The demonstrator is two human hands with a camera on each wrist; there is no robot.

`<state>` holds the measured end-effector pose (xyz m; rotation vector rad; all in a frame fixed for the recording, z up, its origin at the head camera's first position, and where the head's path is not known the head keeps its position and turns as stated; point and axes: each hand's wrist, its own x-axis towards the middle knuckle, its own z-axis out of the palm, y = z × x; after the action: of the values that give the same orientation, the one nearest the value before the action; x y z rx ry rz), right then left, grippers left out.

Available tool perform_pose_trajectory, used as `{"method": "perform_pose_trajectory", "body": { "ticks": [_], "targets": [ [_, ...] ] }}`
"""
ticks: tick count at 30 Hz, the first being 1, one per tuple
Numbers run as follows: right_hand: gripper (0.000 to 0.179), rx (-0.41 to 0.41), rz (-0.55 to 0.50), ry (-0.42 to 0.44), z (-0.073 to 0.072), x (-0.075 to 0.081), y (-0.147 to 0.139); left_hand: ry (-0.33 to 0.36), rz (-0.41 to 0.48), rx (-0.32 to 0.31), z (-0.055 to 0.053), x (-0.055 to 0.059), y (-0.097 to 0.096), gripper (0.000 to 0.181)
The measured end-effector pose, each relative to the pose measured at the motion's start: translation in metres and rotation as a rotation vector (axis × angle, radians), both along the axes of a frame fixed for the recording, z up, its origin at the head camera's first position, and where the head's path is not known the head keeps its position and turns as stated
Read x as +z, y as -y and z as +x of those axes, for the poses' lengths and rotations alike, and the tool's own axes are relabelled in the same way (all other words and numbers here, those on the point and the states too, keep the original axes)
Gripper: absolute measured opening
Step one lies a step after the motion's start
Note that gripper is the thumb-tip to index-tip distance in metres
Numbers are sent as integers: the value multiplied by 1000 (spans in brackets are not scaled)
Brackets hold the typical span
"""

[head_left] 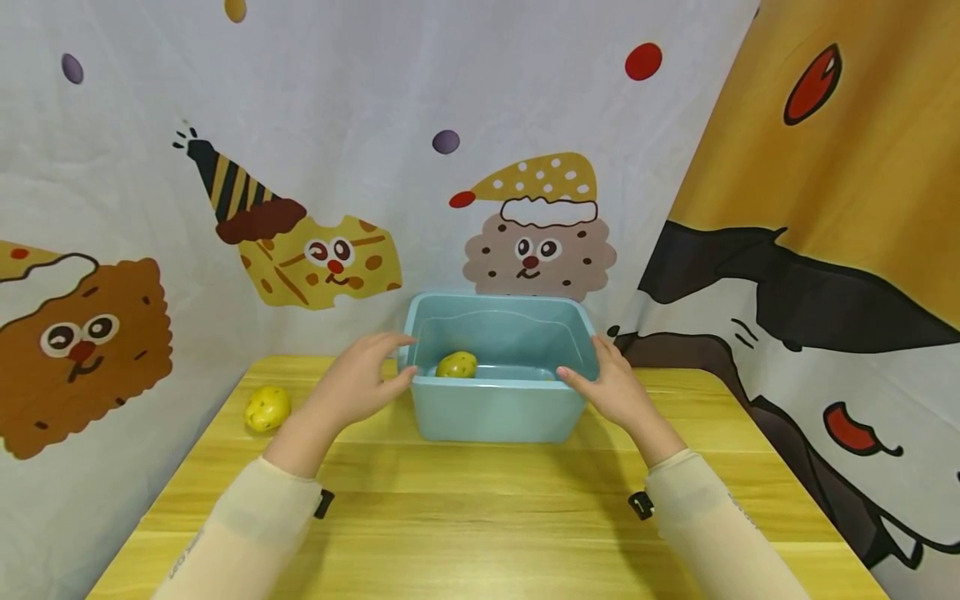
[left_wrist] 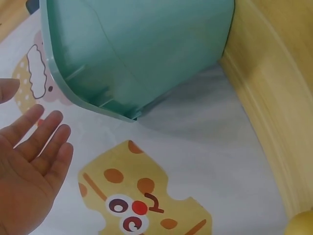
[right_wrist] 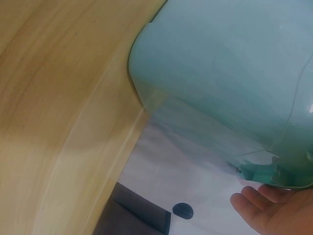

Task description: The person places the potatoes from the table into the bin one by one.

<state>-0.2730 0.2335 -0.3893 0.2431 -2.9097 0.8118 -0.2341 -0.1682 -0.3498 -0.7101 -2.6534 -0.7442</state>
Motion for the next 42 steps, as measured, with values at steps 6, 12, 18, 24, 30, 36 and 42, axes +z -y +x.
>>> {"method": "perform_pose_trajectory", "body": {
  "ticks": [6, 12, 18, 24, 30, 36, 42],
  "targets": [
    [109, -1, 1, -5, -1, -1, 0, -10, 16, 29, 2, -5, 4, 47],
    [109, -2, -4, -5, -1, -2, -1, -5, 63, 76, 3, -13, 13, 49],
    [108, -1, -3, 1, 0, 0, 0, 4, 75, 130, 5, -19, 20, 50],
    [111, 0, 2, 7, 0, -1, 0, -15, 97, 195, 6, -28, 26, 49],
    [111, -1, 2, 1, -1, -1, 0, -33, 143, 240, 5, -35, 33, 48],
    [108, -1, -3, 3, -1, -1, 0, -43, 173, 269, 4, -43, 41, 46],
    [110, 3, -11, -1, -1, -1, 0, -21, 183, 304, 6, -49, 49, 47]
  ]
}}
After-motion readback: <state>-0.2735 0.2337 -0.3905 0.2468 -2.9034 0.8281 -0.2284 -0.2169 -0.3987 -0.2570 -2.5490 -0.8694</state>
